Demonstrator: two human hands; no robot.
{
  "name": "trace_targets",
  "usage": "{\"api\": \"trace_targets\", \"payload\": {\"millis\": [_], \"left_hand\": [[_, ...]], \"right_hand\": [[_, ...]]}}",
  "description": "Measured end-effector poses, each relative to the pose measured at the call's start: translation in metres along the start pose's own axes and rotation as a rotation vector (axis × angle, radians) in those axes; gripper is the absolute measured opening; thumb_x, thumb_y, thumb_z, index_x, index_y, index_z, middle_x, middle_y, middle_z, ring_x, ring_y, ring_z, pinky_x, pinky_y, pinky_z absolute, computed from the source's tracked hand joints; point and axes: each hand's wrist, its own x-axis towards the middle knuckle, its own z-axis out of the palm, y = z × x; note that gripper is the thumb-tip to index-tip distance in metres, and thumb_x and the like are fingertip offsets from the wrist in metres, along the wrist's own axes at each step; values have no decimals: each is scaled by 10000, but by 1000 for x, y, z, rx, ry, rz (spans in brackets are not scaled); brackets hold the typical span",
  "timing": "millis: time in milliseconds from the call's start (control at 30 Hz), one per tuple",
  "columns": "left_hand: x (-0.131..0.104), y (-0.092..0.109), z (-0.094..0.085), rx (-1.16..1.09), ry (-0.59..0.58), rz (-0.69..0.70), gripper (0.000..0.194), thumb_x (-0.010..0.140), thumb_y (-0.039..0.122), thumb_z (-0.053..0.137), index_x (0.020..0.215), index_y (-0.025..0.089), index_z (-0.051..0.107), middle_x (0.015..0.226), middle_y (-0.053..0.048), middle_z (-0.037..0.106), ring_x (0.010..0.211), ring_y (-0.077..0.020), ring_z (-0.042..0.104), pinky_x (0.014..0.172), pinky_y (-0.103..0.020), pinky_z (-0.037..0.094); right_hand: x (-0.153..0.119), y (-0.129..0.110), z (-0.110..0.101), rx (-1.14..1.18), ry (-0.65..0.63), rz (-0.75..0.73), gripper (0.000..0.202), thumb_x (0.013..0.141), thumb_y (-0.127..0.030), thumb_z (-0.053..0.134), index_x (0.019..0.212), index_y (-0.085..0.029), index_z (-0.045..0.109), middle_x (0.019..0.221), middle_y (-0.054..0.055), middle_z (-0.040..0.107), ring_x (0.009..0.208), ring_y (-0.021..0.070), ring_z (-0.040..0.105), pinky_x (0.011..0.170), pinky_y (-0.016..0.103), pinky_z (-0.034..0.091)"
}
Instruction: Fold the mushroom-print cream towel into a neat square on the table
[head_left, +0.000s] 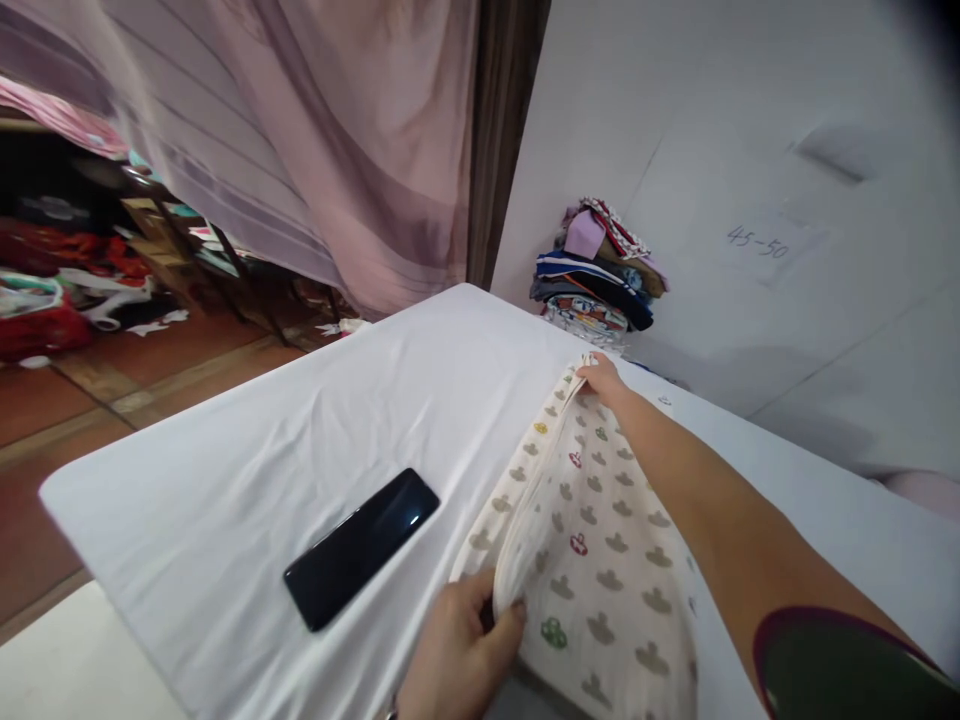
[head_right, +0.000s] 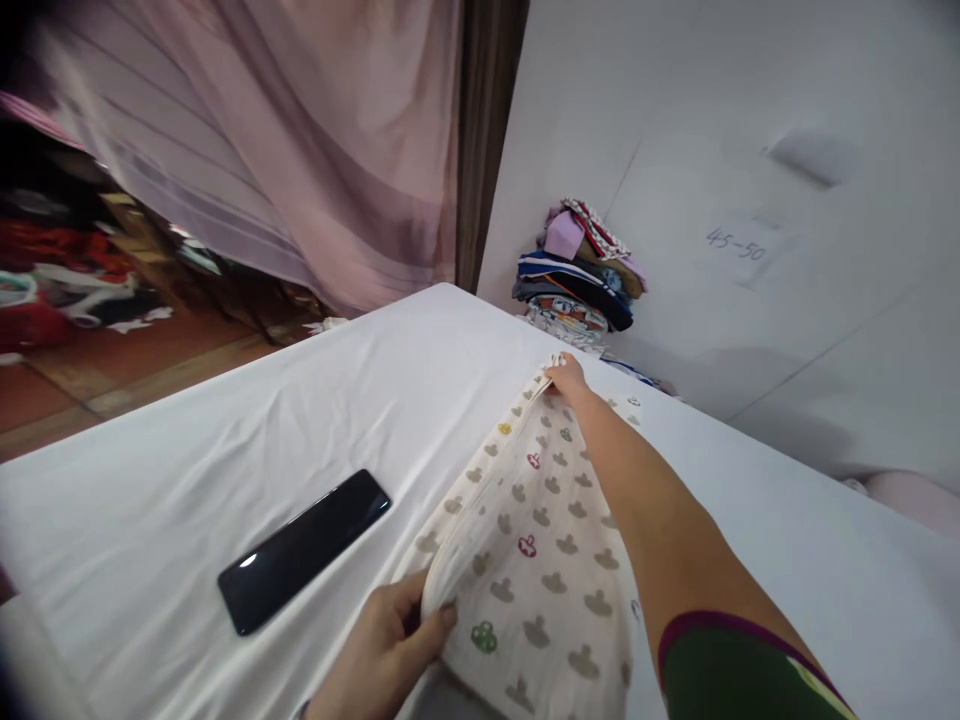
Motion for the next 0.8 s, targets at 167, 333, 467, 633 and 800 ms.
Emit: {"api": "trace_targets", "payload": {"millis": [167,333,467,633,800], "left_hand": [[6,7,-17,200,158,-74,296,752,421,520,662,148,593,591,-10,575,558,-144,488,503,-241,312],[4,8,-22,530,252,-71,302,796,403,456,606,177,517,575,-15,571,544,-140,485,525,-258,278],[3,6,-23,786,304,-70,281,824,394,412,647,192,493,622,-29,601,577,-163,532,547,-273,266],[4,6,-25,1008,338,-68,251,836,390,385,735,201,516,693,-51,634,652,-211,595,561,-296,260],[6,7,-26,1115,380,-47,230,828,367,380,777,198,529,714,-65,637,688,-230,608,568,-300,271]], "right_hand": [[8,5,20,-40,49,38,623,615,-58,655,1190,-200,463,879,44,611,579,139,586,493,298,544],[-2,6,22,-28,12,-6,553,765,-242,597,1273,-182,388,874,50,619,639,126,608,552,256,552],[-35,9,10,-76,-62,-107,408,791,-267,550,1182,-159,505,959,72,644,804,141,637,704,278,546],[-125,43,-10,-232,-216,-250,355,695,-246,657,1049,-230,643,1146,51,625,1068,229,570,922,386,454],[-212,63,-41,-689,-556,-707,476,815,-414,553,1269,-280,506,1437,53,355,1318,271,319,1038,473,335]]}}
